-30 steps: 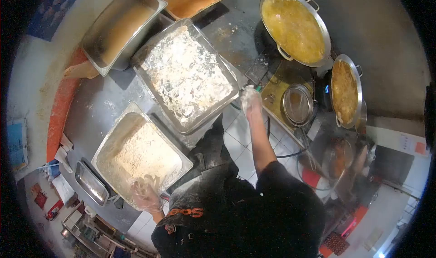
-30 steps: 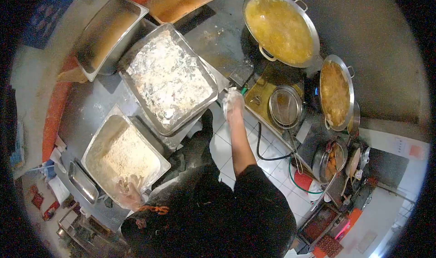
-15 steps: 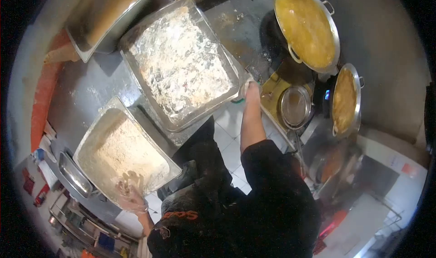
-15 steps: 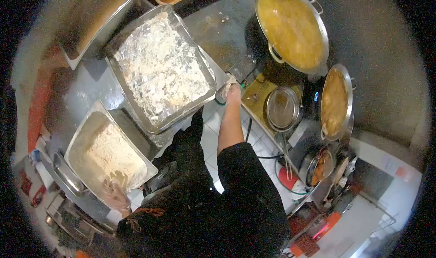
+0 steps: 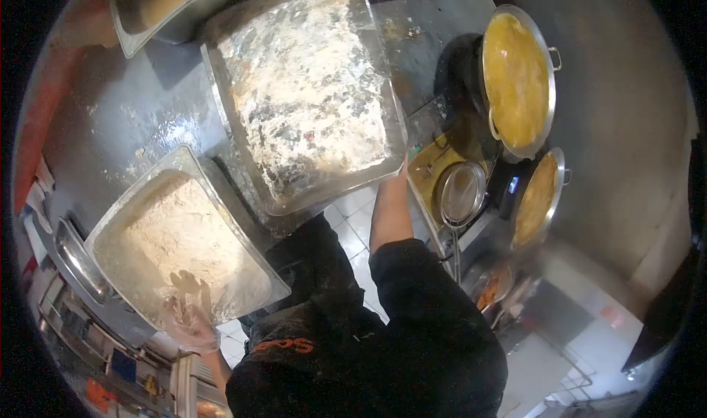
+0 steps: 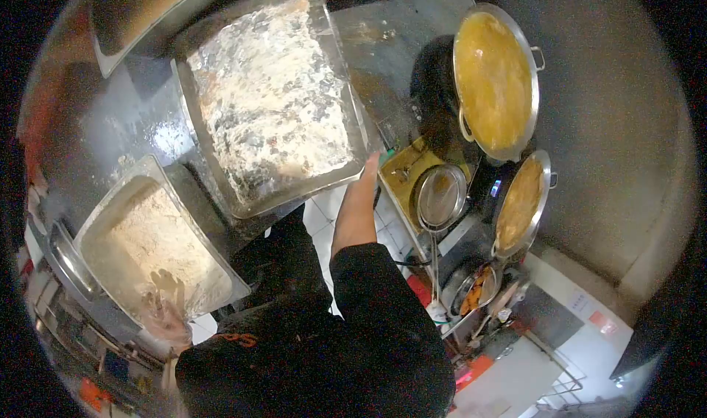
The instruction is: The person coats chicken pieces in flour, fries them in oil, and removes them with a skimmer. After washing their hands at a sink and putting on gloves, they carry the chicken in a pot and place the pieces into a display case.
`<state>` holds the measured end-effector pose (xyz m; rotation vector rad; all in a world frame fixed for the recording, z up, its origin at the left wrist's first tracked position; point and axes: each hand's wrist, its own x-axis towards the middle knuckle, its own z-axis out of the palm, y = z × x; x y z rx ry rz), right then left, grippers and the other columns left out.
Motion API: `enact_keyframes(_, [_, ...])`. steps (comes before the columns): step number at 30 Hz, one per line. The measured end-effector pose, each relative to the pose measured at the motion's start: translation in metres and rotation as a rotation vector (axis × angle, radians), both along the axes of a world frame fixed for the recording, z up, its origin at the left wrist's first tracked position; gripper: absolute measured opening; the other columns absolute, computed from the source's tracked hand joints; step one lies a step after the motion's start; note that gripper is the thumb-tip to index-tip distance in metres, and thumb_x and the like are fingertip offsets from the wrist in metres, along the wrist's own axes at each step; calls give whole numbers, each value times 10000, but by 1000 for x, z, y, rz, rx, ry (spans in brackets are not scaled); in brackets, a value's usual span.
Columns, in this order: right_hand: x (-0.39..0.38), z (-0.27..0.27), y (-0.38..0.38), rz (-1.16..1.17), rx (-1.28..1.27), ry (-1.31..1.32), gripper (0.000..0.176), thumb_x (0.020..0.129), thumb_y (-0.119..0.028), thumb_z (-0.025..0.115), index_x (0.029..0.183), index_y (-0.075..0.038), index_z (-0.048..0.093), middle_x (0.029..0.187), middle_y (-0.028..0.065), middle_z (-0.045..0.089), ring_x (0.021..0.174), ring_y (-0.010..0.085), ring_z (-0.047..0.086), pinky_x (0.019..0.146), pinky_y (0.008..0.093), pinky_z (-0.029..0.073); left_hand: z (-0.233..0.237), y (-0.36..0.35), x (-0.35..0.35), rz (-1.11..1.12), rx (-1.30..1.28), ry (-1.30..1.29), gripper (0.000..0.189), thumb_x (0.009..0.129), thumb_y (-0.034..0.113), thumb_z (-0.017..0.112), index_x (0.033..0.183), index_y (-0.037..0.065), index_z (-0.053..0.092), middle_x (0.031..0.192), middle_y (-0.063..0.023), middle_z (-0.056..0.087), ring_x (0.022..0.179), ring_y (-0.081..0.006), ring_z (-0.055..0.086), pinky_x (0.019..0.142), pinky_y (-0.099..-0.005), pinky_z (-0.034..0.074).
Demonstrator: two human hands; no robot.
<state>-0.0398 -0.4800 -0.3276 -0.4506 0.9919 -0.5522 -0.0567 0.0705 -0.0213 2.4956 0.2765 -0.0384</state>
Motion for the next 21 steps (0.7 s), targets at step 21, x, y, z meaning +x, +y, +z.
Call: enact_keyframes(21, [-17, 18, 48, 137, -29, 303, 322, 887, -276, 521, 1005, -2, 643, 1015, 130, 660, 988, 283, 614, 862, 429, 472, -7, 11, -12, 185, 93, 105, 551, 858, 318, 601, 1223, -76, 481, 1015, -244, 629, 918, -392, 638, 802, -427, 517])
